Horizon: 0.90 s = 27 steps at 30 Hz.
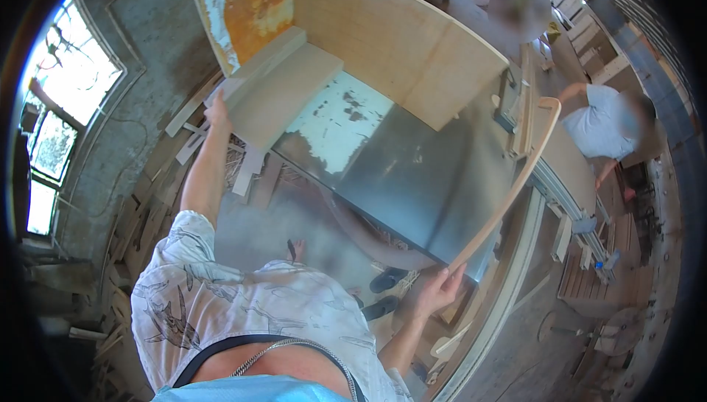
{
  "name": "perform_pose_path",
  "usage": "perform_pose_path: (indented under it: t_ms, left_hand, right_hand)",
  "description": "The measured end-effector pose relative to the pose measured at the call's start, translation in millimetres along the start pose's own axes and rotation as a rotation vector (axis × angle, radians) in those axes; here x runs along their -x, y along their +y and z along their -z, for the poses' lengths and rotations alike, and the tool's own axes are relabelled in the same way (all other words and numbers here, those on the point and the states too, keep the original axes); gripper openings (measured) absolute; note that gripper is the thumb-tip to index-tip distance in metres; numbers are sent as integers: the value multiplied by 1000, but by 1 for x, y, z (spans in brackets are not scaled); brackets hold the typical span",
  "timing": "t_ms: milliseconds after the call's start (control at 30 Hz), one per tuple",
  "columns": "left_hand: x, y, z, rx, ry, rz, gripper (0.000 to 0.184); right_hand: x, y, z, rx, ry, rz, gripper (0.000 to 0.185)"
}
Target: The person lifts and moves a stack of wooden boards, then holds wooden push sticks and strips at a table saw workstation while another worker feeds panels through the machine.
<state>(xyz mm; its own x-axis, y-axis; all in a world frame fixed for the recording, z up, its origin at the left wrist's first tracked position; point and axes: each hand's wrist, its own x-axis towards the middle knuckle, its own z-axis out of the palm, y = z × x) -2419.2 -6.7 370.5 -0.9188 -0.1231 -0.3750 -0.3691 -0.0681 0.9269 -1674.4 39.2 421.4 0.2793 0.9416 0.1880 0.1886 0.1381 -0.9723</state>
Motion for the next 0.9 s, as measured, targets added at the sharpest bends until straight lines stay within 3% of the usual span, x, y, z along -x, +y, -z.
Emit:
perform_pose_path:
  t_ms: [100, 200, 233, 267, 300, 333, 367, 400, 433, 467, 500, 533, 567, 633, 767, 833, 900]
  left_hand:
    - [-8, 4, 12, 103, -97, 59, 106]
    - [31, 4, 42, 402, -492, -78, 83]
    - [72, 8, 57, 287, -345, -59, 83]
    - [187, 48, 69, 252, -278, 93, 83]
    - [198, 28, 79, 240, -193, 83, 86]
    - [124, -37, 95, 162, -86, 137, 95]
    - [110, -85, 116, 45, -104, 60, 97]
    - [111, -131, 139, -164, -131, 106, 92]
    - [52, -216, 170, -213, -328, 264, 87]
    - [76, -262, 194, -516, -272, 202, 79]
    - [120, -261, 209, -954, -380, 350, 79]
    - [167, -280, 230, -1067, -408, 412, 85]
    - [184, -284, 248, -1257, -670, 609, 92]
    - [223, -314, 281, -1309, -602, 641, 86]
    - [247, -302, 296, -1296, -495, 545, 73]
    - [232, -313, 287, -1257, -394, 489, 67]
    - [216, -334, 263, -1216, -479, 478, 61]
  right_hand:
    - [-15, 35, 45, 76, -11, 70, 55]
    - [-40, 54, 101, 206, 22, 71, 54]
    - [-53, 53, 115, 290, 27, 115, 53]
    - [-66, 51, 128, 373, 37, 159, 52]
    - [-82, 43, 136, 413, 37, 162, 51]
    - [-97, 36, 145, 454, 37, 167, 50]
    - [-115, 27, 149, 458, 31, 115, 49]
    - [-134, 24, 152, 463, 26, 141, 49]
    - [-152, 19, 153, 467, 14, 167, 49]
    - [-170, 16, 154, 470, -30, 73, 49]
    - [-188, 20, 152, 531, -45, 134, 47]
    - [-202, 10, 147, 566, -90, 82, 48]
    - [-215, 0, 138, 600, -137, 30, 48]
    - [-243, 10, 121, 621, -191, 92, 47]
    - [-320, 25, 73, 660, -215, 171, 47]
    - [-365, 24, 48, 564, -208, 58, 48]
    - [-402, 21, 32, 591, -218, -64, 50]
